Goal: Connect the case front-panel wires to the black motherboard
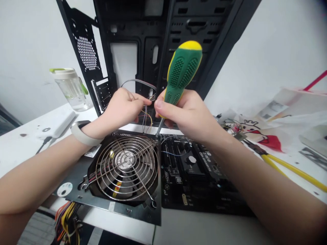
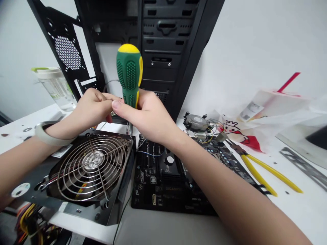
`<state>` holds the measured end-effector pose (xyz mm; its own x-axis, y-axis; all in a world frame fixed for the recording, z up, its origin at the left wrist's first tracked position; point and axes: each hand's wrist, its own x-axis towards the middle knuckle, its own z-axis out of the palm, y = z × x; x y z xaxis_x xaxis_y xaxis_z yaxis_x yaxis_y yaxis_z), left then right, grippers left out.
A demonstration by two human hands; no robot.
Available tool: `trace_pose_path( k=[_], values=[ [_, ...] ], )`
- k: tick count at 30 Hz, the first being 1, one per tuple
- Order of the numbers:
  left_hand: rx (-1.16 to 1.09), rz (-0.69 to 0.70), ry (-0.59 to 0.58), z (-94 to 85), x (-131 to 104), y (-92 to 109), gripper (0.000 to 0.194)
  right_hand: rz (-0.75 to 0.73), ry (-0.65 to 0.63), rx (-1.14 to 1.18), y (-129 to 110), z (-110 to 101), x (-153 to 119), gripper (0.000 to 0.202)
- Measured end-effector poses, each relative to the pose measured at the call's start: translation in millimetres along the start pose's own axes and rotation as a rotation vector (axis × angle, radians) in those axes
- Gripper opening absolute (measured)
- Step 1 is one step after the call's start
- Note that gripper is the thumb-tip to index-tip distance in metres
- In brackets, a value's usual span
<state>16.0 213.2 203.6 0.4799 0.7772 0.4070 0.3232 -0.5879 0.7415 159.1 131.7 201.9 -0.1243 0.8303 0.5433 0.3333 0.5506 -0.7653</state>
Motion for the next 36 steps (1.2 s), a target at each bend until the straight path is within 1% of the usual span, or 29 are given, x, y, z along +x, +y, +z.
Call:
trace_pose_path(
  k=[4,8,10,13,14,15,18,19,20,22,25,26,29,31,35,36],
  values=[
    [0.02,0.0,0.073,0.4,-1,1,0.037,-0.012,-0.125,0.031,-5,-6,-2,0.048],
    [0.032,0.013,0.184,0.5,-2,3,0.042,0.039,-0.222,0.003,-10,-13,-5,0.049],
    [0.025,0.013,0.234,0.5,-3,4,0.044,0.07,-0.234,-0.012,-9,-15,-5,0.047],
    [0.0,0.033,0.272,0.6,-2,4,0.046,0.115,-0.184,0.03,-6,-13,-2,0.039],
    [-0.006,0.036,0.261,0.7,-2,3,0.046,0.134,-0.153,0.042,-4,-11,-1,0.034],
    [-0.006,0.03,0.221,1.0,-1,3,0.046,0.152,-0.122,0.042,-2,-10,1,0.03],
    [0.017,-0.014,-0.005,1.6,1,2,0.043,0.184,-0.053,-0.038,1,-5,4,0.019],
    [0.017,-0.01,-0.077,1.5,2,2,0.042,0.18,-0.036,-0.076,0,-3,4,0.018],
    [0.013,0.006,-0.124,1.2,2,2,0.04,0.171,-0.021,-0.109,-1,-2,4,0.016],
    [-0.009,0.057,-0.146,-0.3,2,2,0.041,0.15,0.003,-0.161,-3,0,3,0.014],
    [-0.058,0.098,-0.097,-4.3,2,4,0.043,0.135,0.004,-0.204,-8,1,1,0.015],
    [-0.117,0.123,-0.078,-6.0,2,6,0.039,0.129,-0.002,-0.206,-9,0,1,0.016],
    [-0.366,0.224,-0.054,-12.1,1,12,0.014,0.113,-0.021,-0.185,-9,-1,2,0.018],
    [-0.476,0.261,-0.099,-16.3,0,17,0.01,0.135,-0.031,-0.165,-8,-1,2,0.017],
    [-0.543,0.3,-0.282,-19.6,-6,22,0.021,0.172,-0.049,-0.099,-5,-3,4,0.012],
    [-0.537,0.295,-0.308,-19.1,-7,22,0.022,0.175,-0.049,-0.084,-4,-3,4,0.011]
  ],
)
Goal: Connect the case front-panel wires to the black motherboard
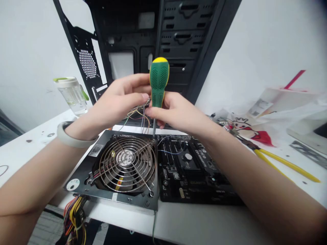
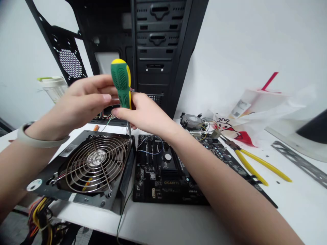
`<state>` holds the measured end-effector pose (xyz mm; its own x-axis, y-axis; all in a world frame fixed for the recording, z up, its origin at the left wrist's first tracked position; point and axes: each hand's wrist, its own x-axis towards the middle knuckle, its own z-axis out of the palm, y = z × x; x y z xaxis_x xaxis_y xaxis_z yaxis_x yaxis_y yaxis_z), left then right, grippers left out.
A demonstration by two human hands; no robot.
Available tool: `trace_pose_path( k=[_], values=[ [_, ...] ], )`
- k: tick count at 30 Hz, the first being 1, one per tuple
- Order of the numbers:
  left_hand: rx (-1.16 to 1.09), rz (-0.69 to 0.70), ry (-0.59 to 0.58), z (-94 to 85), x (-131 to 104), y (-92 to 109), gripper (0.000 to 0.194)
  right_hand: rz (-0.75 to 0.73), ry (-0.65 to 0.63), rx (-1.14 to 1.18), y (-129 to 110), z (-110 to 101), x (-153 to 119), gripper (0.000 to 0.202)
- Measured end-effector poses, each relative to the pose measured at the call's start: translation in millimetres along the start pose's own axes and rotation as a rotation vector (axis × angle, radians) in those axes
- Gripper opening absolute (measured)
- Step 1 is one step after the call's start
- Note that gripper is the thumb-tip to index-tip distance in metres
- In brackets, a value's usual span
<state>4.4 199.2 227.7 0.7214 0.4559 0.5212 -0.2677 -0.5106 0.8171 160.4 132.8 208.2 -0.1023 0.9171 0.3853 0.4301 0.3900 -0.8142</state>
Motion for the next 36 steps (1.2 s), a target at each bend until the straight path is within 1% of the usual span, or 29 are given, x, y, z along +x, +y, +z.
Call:
trace_pose_path(
  k=[5,9,11,13,17,20,23,26,29,33,36],
  values=[
    [0.122,-0.079,0.021,0.5,5,-6,0.014,0.039,0.005,-0.005,2,-4,2,0.01],
    [0.121,-0.063,-0.039,1.5,19,-8,0.007,0.025,0.029,-0.069,0,-8,0,0.014],
    [0.113,-0.054,-0.041,4.8,24,-8,0.008,0.003,0.043,-0.098,-2,-9,-2,0.016],
    [0.115,-0.052,-0.019,9.3,25,-7,0.012,-0.005,0.052,-0.1,-3,-11,-4,0.015],
    [0.098,-0.047,0.052,17.1,20,-9,0.02,-0.008,0.054,-0.069,-5,-11,-5,0.014],
    [0.097,-0.014,0.117,21.1,16,-13,0.023,-0.023,0.066,-0.058,-5,-11,-5,0.014],
    [0.115,0.01,0.153,24.3,14,-17,0.022,-0.023,0.063,-0.034,-3,-13,-3,0.015],
    [0.118,0.036,0.193,26.3,13,-18,0.024,-0.023,0.038,0.057,1,-14,-1,0.017],
    [0.071,0.048,0.217,26.0,12,-20,0.029,-0.034,-0.031,0.169,3,-14,0,0.016],
    [-0.097,0.08,0.173,22.5,11,-24,0.03,-0.016,-0.079,0.251,-1,-15,0,0.019],
    [-0.064,0.116,0.152,20.6,11,-27,0.03,-0.003,-0.096,0.227,-5,-17,-1,0.019]
  ],
)
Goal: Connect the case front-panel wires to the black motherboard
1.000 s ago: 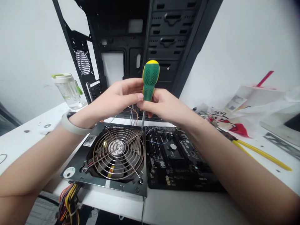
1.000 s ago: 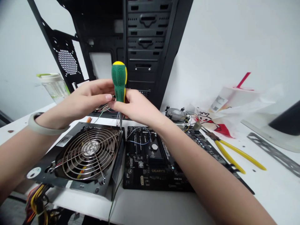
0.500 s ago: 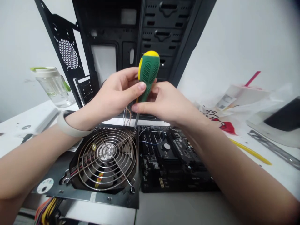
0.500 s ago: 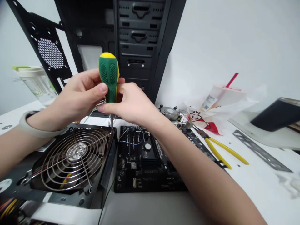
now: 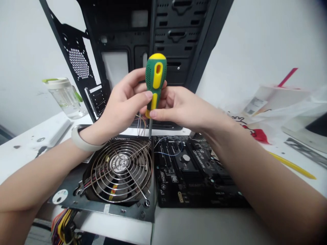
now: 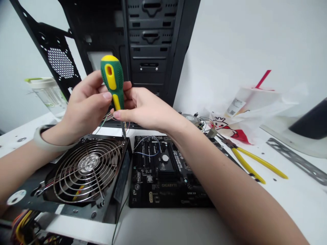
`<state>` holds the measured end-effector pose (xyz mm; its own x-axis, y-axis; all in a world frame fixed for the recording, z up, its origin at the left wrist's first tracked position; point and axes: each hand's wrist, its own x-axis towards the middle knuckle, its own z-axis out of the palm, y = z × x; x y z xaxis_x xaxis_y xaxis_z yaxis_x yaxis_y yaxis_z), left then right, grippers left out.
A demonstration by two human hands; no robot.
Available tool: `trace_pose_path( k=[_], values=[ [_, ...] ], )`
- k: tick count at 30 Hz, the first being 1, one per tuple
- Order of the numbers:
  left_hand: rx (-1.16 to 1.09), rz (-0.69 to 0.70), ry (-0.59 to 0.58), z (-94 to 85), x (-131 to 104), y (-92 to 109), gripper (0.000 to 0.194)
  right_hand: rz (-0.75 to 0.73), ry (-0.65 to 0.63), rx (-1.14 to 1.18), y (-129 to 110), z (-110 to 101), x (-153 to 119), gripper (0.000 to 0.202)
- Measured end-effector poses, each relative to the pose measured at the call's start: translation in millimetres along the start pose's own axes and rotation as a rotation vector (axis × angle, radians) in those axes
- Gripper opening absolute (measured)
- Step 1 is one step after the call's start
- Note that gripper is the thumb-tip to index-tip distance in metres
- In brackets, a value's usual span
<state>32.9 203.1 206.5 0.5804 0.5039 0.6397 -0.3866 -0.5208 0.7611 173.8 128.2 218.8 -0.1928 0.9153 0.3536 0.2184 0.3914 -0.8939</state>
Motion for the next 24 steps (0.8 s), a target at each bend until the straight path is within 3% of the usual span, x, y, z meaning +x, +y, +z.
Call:
trace_pose_path(
  k=[6,11,15,19,24],
  values=[
    [0.183,0.033,0.047,0.5,-3,2,0.038,0.068,0.073,-0.192,-1,6,-3,0.014],
    [0.12,0.127,0.008,-6.1,-1,-8,0.048,0.069,0.173,-0.237,-4,12,-2,0.015],
    [0.068,0.243,-0.04,-13.7,4,-21,0.043,0.058,0.121,-0.106,-6,6,-2,0.02],
    [0.072,0.267,-0.065,-12.6,3,-19,0.041,0.065,0.052,0.027,-3,0,-1,0.031],
    [0.166,0.248,-0.043,-6.0,-3,-9,0.043,0.025,0.026,-0.098,-3,-3,-3,0.039]
  ],
)
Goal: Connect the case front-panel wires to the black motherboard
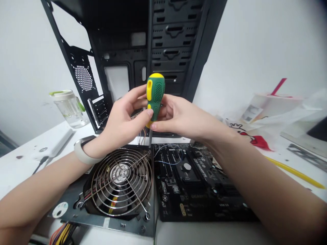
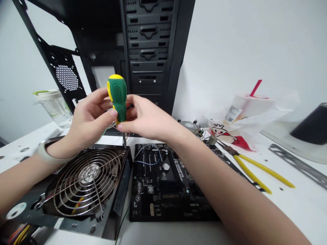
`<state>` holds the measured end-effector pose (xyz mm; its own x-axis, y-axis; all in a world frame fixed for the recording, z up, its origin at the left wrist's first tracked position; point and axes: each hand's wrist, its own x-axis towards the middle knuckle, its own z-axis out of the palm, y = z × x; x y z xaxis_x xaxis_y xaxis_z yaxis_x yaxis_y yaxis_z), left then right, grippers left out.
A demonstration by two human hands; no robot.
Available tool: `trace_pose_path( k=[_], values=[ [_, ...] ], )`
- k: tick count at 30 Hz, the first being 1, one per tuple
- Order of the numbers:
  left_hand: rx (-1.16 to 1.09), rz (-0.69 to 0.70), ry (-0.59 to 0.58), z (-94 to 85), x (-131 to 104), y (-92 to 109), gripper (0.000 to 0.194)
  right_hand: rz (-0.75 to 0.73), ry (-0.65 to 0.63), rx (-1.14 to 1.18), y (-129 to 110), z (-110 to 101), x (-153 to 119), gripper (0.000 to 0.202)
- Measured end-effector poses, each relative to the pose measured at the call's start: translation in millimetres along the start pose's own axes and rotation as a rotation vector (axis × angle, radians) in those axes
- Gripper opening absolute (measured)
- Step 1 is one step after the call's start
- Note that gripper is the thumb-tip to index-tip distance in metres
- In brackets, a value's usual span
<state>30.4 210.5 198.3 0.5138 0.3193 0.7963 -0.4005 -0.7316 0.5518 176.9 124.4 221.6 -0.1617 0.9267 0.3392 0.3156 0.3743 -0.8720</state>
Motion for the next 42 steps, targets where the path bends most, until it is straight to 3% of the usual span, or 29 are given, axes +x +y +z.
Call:
trace_pose_path(
  k=[3,7,12,16,19,24,31,38,42],
  values=[
    [0.031,-0.011,0.053,1.7,-1,1,0.044,-0.085,-0.005,-0.087,-8,-4,-6,0.048],
    [0.032,-0.037,0.083,3.8,0,2,0.046,-0.254,0.194,-0.215,-19,-5,-13,0.058],
    [0.007,-0.111,0.038,7.9,0,11,0.037,-0.373,0.46,-0.424,-19,8,-12,0.037],
    [-0.047,-0.181,-0.06,8.4,-1,12,0.026,-0.406,0.622,-0.486,-13,15,-7,0.032],
    [-0.11,-0.187,-0.103,6.5,-1,9,0.018,-0.451,0.58,-0.456,-11,12,-4,0.03],
    [-0.235,-0.28,-0.183,5.8,0,6,0.025,-0.474,0.397,-0.321,-4,1,0,0.031],
    [-0.133,-0.356,-0.128,7.6,0,9,0.023,-0.384,0.588,-0.546,-1,12,-1,0.042],
    [-0.215,-0.312,-0.158,2.2,2,4,0.015,-0.296,0.454,-0.433,-5,14,-5,0.05],
    [-0.244,-0.32,-0.214,3.6,3,3,0.019,-0.284,0.461,-0.393,2,12,-1,0.048]
  ],
)
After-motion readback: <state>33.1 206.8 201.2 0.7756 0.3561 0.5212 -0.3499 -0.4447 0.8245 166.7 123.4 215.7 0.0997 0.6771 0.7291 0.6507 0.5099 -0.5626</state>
